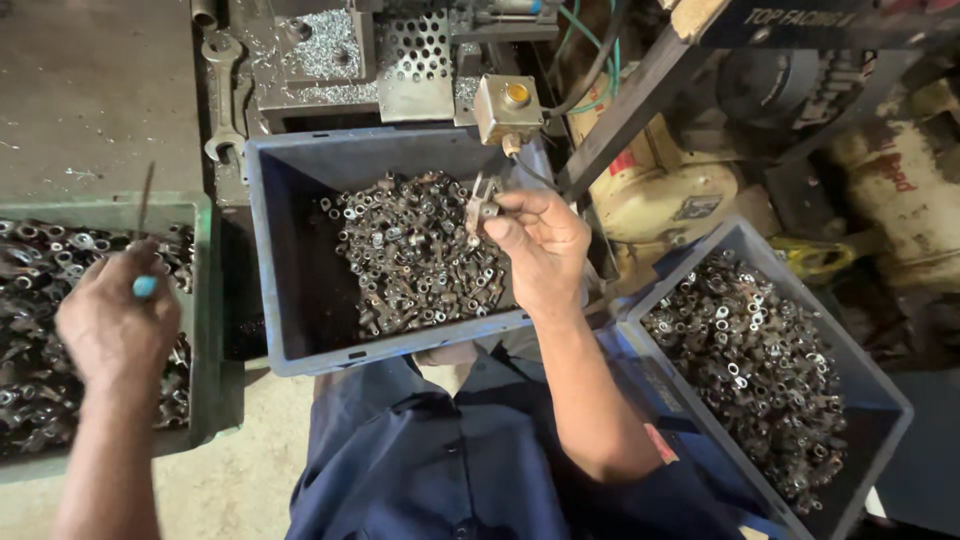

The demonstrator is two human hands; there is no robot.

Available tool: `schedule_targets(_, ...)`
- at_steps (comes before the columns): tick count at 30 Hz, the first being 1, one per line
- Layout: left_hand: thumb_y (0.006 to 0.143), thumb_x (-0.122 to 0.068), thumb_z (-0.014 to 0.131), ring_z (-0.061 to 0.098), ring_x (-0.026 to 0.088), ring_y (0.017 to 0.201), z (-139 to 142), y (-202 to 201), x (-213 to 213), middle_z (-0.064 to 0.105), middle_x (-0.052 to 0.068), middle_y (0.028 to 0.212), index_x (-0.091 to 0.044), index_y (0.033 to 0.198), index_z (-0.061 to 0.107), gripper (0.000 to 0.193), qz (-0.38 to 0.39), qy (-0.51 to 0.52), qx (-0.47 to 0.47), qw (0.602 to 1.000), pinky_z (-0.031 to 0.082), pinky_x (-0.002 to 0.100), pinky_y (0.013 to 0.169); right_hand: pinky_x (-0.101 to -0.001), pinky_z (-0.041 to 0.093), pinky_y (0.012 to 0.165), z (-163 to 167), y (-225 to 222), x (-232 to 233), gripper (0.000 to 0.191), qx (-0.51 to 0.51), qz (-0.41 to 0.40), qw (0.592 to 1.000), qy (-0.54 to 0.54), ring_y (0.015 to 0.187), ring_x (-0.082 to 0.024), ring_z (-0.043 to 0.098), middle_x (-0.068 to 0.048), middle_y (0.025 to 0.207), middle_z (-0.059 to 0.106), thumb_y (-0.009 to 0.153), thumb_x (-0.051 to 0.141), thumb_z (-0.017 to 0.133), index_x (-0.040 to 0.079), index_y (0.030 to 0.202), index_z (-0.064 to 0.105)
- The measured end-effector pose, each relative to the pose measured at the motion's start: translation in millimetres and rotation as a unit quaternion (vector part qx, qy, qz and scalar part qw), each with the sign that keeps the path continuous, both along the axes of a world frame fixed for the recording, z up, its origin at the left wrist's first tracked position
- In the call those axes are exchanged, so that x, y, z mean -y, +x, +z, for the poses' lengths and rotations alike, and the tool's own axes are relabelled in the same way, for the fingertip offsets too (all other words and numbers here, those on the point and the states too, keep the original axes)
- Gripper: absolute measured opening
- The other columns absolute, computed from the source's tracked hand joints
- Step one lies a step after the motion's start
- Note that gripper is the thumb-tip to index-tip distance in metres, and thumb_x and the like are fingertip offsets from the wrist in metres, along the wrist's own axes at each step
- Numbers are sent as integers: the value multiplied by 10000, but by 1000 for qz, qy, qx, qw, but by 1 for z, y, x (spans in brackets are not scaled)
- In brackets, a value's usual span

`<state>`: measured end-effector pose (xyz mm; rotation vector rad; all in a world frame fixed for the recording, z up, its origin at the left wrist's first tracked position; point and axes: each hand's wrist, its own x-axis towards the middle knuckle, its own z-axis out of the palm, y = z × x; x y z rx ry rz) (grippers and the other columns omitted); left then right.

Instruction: The person picks small machined metal parts from a bin, seats a part into the fixture of a top facing and chamfering machine, and operates the machine to machine the part. They then remove the finished part and place it into an output bin, repeating this loading and unloading cycle.

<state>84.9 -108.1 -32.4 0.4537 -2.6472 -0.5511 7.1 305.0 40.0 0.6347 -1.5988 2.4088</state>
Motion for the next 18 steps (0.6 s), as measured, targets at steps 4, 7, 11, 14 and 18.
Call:
schedule_targets(4, 1091, -306, 613, 747, 331, 833, -10, 29, 37, 759, 141, 1028, -215, 1101, 778, 189, 23, -168, 180, 969, 589, 467, 804, -380, 618, 932, 0, 2, 2, 224, -22, 33, 998, -38, 977, -228, 746, -149, 1098, 753, 980, 24, 761, -11, 1174, 655)
schedule_targets(7, 1065, -401, 579, 768, 359, 852, -23, 34, 45, 774, 139, 1078, -238, 1137, 766, 258, 16, -150, 273, 950, 606, 474, 782, -419, 627, 908, -2, 2, 4, 240, -10, 68, 994, -86, 960, -256, 750, -168, 1098, 752, 978, 47, 771, -2, 1186, 662)
schedule_targets(11, 1008, -410, 571, 778, 368, 939, -42, 30, 47, 798, 165, 1020, -332, 1252, 709, 291, 12, -142, 411, 900, 628, 458, 826, -450, 630, 892, -5, 3, 3, 236, 20, 87, 987, -132, 960, -269, 745, -181, 1092, 750, 978, 55, 774, 0, 1182, 670)
schedule_targets(14, 998, -351, 578, 779, 366, 996, -52, 28, 49, 808, 169, 1055, -290, 1191, 737, 258, 0, -139, 420, 897, 623, 475, 869, -441, 625, 914, -7, 3, 0, 219, 25, 72, 991, -111, 961, -263, 743, -178, 1095, 750, 981, 45, 762, 6, 1179, 674)
schedule_targets(18, 936, -294, 603, 763, 381, 1063, -57, 27, 53, 793, 166, 1122, -273, 1169, 738, 271, -16, -158, 423, 892, 612, 479, 912, -366, 590, 968, -10, 3, -7, 270, 21, 39, 998, 48, 1029, -231, 726, -153, 1129, 753, 991, 29, 739, 13, 1251, 668)
